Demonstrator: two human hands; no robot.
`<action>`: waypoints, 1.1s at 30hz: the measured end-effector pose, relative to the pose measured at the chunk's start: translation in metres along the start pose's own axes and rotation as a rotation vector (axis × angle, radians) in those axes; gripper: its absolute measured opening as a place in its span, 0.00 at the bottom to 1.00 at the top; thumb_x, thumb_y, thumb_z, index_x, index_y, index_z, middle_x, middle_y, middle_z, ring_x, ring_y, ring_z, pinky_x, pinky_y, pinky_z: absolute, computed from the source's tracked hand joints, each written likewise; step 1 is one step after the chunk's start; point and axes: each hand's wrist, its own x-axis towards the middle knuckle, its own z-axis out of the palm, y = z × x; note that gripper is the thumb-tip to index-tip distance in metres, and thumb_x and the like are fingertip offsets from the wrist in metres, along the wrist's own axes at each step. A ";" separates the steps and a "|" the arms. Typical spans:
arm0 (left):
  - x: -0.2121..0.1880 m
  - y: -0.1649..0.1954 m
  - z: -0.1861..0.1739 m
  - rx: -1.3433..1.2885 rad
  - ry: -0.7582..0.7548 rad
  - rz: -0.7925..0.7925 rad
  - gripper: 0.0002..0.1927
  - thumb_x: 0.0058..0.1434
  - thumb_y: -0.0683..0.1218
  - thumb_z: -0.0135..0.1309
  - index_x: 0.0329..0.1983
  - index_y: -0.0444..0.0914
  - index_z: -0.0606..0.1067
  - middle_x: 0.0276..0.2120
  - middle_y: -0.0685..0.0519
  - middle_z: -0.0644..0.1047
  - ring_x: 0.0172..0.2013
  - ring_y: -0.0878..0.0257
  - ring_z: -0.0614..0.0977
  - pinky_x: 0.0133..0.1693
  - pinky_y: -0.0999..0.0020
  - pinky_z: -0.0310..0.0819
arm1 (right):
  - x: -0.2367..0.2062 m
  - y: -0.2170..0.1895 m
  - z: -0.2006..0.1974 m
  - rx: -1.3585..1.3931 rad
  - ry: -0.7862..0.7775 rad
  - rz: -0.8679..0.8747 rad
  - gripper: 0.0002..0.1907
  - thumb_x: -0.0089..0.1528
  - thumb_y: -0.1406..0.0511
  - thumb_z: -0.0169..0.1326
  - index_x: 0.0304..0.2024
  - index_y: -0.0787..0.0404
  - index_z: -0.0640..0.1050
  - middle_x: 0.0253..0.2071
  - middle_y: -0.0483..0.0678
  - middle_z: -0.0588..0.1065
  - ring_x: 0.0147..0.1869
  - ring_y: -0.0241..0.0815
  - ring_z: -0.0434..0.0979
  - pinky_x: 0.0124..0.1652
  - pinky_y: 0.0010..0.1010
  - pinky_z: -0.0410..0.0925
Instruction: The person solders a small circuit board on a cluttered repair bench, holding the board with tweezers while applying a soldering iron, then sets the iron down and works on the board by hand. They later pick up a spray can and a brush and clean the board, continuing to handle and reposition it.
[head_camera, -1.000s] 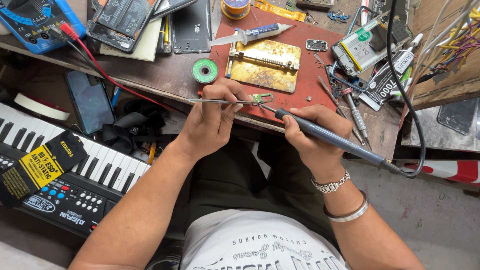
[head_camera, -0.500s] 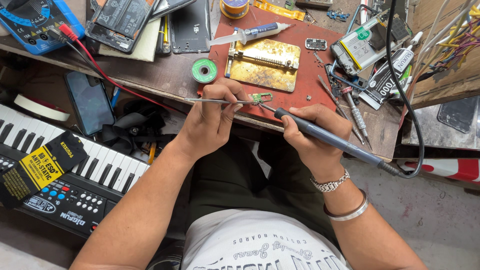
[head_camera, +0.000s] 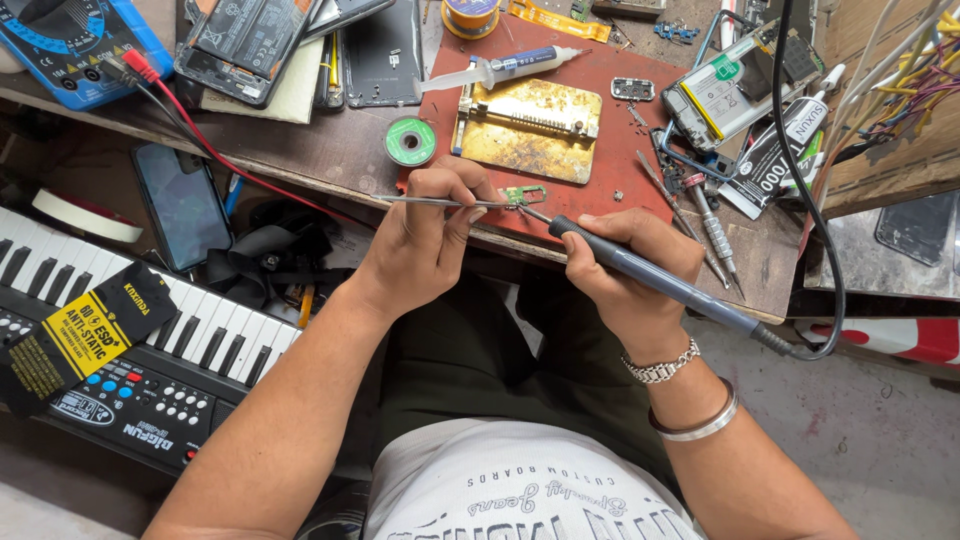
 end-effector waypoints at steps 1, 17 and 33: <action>0.000 0.000 0.000 0.001 -0.001 0.001 0.15 0.72 0.30 0.47 0.50 0.38 0.55 0.46 0.43 0.74 0.46 0.52 0.83 0.49 0.61 0.80 | 0.000 0.000 0.000 0.010 0.000 0.000 0.10 0.60 0.71 0.68 0.38 0.68 0.79 0.36 0.49 0.81 0.37 0.34 0.82 0.39 0.23 0.74; 0.001 -0.001 0.000 -0.009 0.009 -0.004 0.15 0.72 0.30 0.46 0.50 0.38 0.55 0.46 0.44 0.73 0.46 0.52 0.83 0.49 0.61 0.80 | -0.002 0.004 0.000 0.019 -0.003 -0.025 0.10 0.59 0.73 0.67 0.39 0.69 0.78 0.37 0.51 0.81 0.38 0.36 0.83 0.40 0.24 0.75; 0.001 -0.001 0.001 -0.012 0.004 -0.002 0.16 0.72 0.29 0.46 0.50 0.37 0.55 0.46 0.44 0.73 0.46 0.53 0.83 0.49 0.62 0.81 | -0.001 0.001 0.000 -0.003 0.007 -0.006 0.09 0.60 0.72 0.67 0.39 0.68 0.79 0.36 0.50 0.80 0.37 0.34 0.81 0.39 0.23 0.74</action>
